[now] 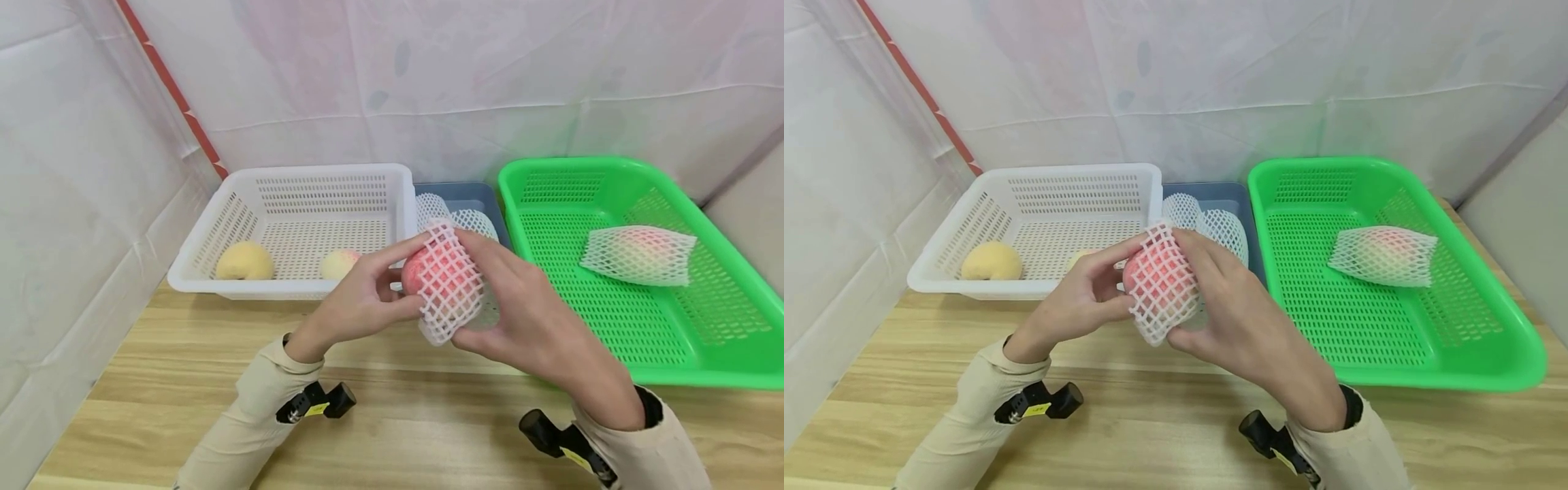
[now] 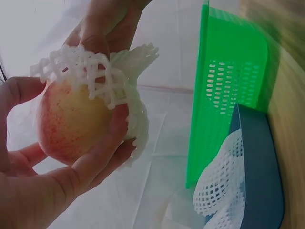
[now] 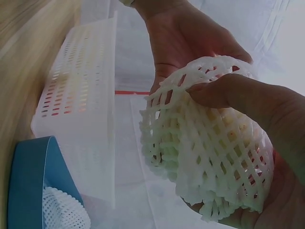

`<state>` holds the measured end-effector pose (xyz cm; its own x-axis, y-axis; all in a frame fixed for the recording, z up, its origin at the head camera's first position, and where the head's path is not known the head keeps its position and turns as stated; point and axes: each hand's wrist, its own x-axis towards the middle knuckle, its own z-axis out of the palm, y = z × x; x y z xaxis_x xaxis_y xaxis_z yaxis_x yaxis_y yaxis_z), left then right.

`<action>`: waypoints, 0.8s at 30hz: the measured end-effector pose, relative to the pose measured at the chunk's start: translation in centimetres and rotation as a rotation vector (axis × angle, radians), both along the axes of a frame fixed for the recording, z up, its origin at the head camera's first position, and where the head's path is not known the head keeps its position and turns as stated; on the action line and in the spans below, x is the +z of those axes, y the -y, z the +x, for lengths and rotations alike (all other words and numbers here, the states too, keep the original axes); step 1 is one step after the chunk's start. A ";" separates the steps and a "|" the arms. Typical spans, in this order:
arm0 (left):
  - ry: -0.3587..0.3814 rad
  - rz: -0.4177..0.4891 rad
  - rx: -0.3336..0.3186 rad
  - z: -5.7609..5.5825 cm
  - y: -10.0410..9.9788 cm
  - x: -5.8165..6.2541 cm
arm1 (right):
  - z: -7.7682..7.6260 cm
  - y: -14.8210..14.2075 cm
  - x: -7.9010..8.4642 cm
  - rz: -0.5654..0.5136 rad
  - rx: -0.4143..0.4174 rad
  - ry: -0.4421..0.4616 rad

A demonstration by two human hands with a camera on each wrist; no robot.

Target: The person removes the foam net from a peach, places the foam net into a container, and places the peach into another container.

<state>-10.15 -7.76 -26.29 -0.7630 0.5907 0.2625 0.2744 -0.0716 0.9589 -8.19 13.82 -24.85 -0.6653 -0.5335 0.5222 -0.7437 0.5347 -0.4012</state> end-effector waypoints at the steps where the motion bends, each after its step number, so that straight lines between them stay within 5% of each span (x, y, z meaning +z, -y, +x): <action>1: -0.007 -0.006 0.021 0.0 -0.1 -0.1 | 0.0 0.0 0.0 0.001 0.001 0.003; 10: -0.121 -0.031 0.207 0.5 -1.1 -0.8 | 0.1 0.4 -0.2 -0.002 0.013 -0.005; 16: -0.111 0.002 0.250 0.6 -1.3 -1.2 | 0.2 0.6 -0.4 0.008 -0.020 -0.018; 24: -0.109 -0.062 0.287 0.2 -1.0 -1.4 | 0.1 0.7 -0.5 0.020 -0.047 -0.010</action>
